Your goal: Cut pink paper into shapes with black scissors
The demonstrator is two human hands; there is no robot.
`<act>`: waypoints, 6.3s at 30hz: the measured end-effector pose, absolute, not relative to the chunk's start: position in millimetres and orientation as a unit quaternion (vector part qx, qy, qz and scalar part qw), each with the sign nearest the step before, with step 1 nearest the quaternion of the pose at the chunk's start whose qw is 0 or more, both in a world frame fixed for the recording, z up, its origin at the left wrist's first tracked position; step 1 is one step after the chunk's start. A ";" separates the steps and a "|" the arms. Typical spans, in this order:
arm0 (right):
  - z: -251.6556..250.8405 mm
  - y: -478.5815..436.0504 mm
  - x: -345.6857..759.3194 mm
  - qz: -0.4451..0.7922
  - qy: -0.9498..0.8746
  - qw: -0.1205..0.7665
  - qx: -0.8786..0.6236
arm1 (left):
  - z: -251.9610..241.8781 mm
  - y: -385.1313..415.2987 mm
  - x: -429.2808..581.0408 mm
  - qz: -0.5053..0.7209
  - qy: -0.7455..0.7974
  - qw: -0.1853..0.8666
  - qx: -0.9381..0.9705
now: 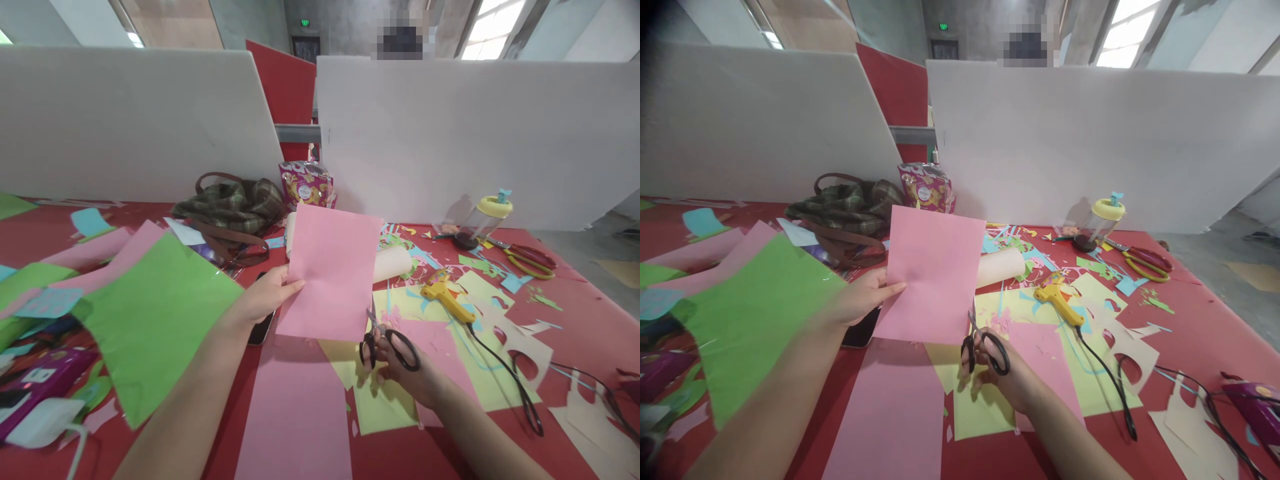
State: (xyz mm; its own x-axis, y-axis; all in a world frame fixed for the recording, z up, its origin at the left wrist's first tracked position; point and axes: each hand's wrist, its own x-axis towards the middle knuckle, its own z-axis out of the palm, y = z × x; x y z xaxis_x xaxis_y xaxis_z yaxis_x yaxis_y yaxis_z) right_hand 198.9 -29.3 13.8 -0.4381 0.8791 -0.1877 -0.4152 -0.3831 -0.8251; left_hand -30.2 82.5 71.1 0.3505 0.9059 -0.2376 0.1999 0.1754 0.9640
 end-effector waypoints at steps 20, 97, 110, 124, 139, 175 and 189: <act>2.9 -28.9 194.7 0.692 -0.372 0.486 -0.384 | 70.1 78.3 -24.5 0.262 0.472 0.558 0.630; 8.4 -29.6 188.5 0.626 -0.375 0.512 -0.454 | 70.4 75.4 -23.5 0.188 0.489 0.503 0.687; 7.5 -28.1 187.1 0.604 -0.357 0.502 -0.505 | 71.0 75.4 -24.0 0.183 0.512 0.458 0.703; -1.9 -28.0 192.5 0.608 -0.365 0.525 -0.471 | 73.4 73.3 -23.7 0.146 0.499 0.478 0.708; -2.8 -27.1 191.0 0.610 -0.333 0.546 -0.468 | 72.1 73.9 -24.2 0.141 0.484 0.492 0.710; -5.2 -28.4 193.6 0.629 -0.359 0.542 -0.426 | 78.3 70.5 -21.7 0.134 0.470 0.552 0.676; -4.4 -28.4 193.5 0.621 -0.370 0.551 -0.417 | 79.3 74.4 -26.8 0.119 0.465 0.525 0.703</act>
State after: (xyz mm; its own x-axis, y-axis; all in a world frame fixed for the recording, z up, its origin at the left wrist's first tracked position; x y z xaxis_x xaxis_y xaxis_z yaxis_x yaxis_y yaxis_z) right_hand 193.5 -28.4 -4.4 -0.0449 0.9929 -0.1099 -0.3750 -0.1187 -0.9194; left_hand -26.8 74.4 79.3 0.5388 0.7784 -0.3221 0.5293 -0.0153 0.8483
